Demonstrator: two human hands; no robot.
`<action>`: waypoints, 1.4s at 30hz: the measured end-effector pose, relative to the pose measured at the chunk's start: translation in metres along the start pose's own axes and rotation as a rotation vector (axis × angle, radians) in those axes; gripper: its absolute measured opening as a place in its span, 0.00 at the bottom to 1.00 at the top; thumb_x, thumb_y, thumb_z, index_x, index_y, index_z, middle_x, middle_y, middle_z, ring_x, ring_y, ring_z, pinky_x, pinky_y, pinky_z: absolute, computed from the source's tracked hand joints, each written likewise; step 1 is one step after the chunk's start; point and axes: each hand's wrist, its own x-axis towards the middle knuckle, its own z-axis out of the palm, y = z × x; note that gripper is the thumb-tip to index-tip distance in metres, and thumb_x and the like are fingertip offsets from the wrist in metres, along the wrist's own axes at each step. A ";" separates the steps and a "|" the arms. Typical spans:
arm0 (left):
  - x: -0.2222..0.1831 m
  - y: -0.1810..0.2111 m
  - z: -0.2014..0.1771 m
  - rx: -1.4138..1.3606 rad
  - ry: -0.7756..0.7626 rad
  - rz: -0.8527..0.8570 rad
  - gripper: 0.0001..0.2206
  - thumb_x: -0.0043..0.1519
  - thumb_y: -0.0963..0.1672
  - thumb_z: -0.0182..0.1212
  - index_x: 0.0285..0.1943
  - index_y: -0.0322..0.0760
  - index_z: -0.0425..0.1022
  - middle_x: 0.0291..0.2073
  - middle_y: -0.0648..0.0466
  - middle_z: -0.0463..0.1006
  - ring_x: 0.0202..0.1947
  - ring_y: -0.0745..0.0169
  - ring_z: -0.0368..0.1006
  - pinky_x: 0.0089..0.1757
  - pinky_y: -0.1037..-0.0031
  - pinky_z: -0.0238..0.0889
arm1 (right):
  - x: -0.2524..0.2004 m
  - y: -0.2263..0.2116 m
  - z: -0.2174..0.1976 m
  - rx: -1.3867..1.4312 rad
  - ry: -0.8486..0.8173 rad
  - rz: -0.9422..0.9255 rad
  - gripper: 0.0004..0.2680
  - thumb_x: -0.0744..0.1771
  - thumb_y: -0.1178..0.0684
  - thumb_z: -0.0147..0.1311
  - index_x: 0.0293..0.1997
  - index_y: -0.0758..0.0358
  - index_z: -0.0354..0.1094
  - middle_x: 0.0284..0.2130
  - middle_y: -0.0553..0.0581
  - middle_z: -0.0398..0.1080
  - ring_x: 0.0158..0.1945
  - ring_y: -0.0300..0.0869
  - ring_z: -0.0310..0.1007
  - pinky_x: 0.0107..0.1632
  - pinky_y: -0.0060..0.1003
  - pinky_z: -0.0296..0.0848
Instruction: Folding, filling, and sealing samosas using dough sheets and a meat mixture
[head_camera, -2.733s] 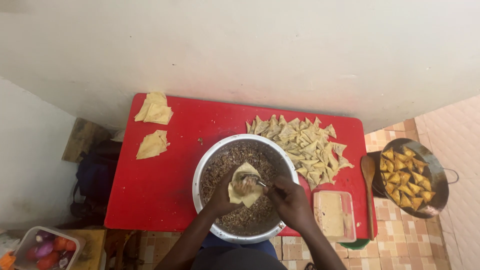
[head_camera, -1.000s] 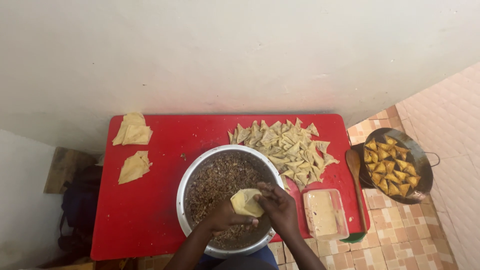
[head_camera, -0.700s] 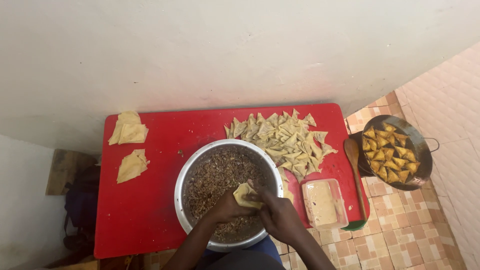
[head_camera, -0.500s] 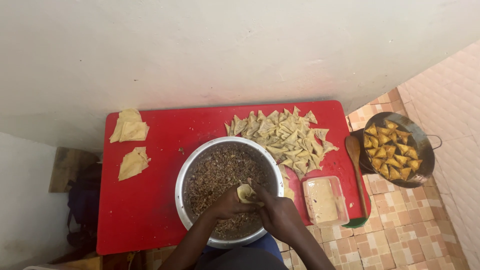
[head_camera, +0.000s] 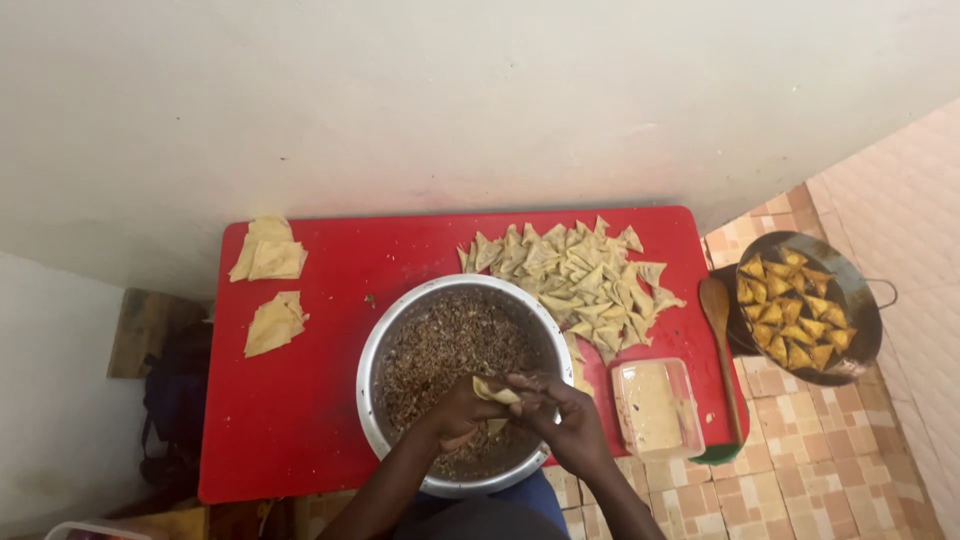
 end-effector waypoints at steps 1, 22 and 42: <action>-0.007 0.006 0.003 -0.001 0.000 -0.005 0.17 0.60 0.35 0.77 0.59 0.26 0.87 0.55 0.38 0.90 0.54 0.45 0.87 0.52 0.60 0.83 | -0.003 -0.006 0.001 0.001 0.002 0.005 0.16 0.66 0.49 0.72 0.59 0.58 0.86 0.55 0.55 0.88 0.63 0.43 0.85 0.65 0.39 0.80; 0.048 -0.016 0.026 -0.007 0.348 -0.148 0.21 0.60 0.37 0.75 0.65 0.28 0.86 0.52 0.40 0.89 0.45 0.49 0.81 0.39 0.66 0.65 | -0.028 0.163 -0.142 -0.434 0.484 0.114 0.14 0.71 0.51 0.62 0.66 0.49 0.82 0.46 0.53 0.88 0.47 0.44 0.76 0.43 0.45 0.80; 0.061 0.005 0.071 -0.221 0.135 0.258 0.15 0.61 0.36 0.71 0.58 0.27 0.83 0.52 0.37 0.89 0.54 0.46 0.84 0.55 0.61 0.74 | -0.065 0.185 -0.212 -0.085 0.648 0.074 0.12 0.61 0.72 0.52 0.38 0.58 0.74 0.49 0.56 0.80 0.58 0.46 0.79 0.60 0.43 0.74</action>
